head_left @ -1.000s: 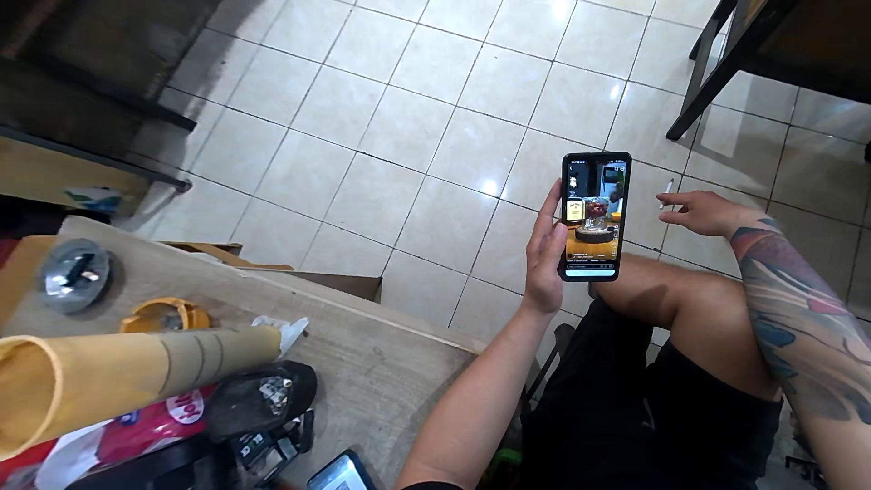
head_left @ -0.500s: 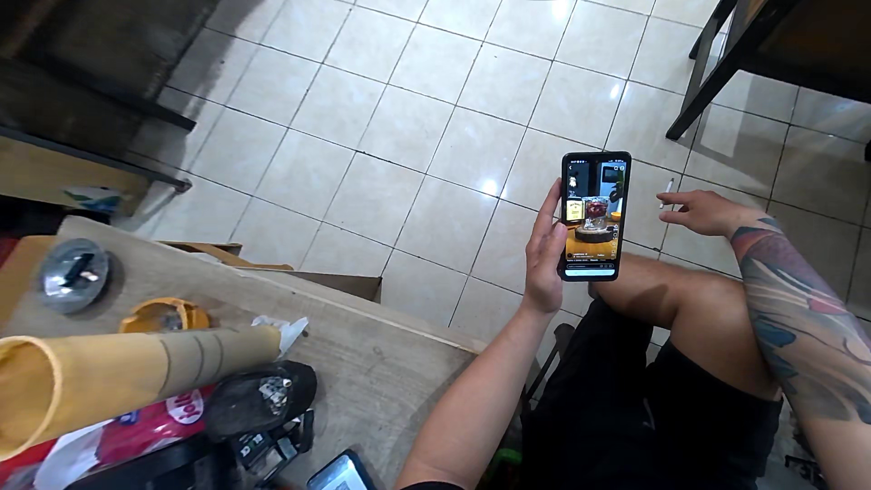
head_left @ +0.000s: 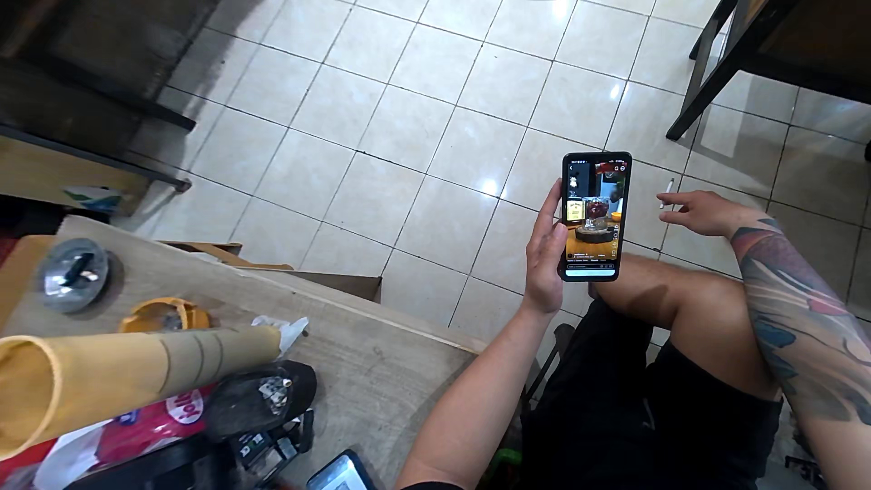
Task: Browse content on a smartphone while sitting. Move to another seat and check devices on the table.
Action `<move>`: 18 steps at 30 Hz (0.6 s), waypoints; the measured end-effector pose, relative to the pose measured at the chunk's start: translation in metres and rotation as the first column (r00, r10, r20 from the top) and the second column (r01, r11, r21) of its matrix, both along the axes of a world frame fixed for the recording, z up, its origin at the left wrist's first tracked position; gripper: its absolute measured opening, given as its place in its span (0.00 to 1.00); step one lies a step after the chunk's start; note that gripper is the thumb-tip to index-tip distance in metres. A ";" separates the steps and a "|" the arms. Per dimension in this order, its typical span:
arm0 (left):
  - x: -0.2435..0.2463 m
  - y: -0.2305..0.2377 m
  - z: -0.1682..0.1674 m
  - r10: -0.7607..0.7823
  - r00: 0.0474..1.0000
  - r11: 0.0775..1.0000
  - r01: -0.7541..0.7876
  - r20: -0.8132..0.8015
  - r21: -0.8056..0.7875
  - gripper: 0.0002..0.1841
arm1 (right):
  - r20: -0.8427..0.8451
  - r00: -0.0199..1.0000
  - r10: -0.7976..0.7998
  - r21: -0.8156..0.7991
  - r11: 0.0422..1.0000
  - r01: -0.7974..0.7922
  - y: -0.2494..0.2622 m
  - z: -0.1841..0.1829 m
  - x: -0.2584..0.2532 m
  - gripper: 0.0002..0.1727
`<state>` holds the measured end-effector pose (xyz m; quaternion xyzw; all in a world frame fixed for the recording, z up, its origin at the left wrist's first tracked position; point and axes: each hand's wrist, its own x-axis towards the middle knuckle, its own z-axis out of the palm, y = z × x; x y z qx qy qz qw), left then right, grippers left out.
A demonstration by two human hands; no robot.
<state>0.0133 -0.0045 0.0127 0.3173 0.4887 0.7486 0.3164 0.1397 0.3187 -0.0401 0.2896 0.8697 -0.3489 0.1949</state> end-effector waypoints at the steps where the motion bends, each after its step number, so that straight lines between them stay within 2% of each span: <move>1: 0.000 0.000 0.000 -0.003 1.000 1.000 0.003 -0.001 0.004 0.34 | -0.001 1.000 0.001 0.001 1.000 -0.001 -0.001 0.001 0.000 0.32; 18: 0.000 0.000 -0.001 -0.005 1.000 1.000 0.005 0.004 0.003 0.34 | 0.002 1.000 0.007 0.006 1.000 -0.007 0.001 0.000 0.000 0.33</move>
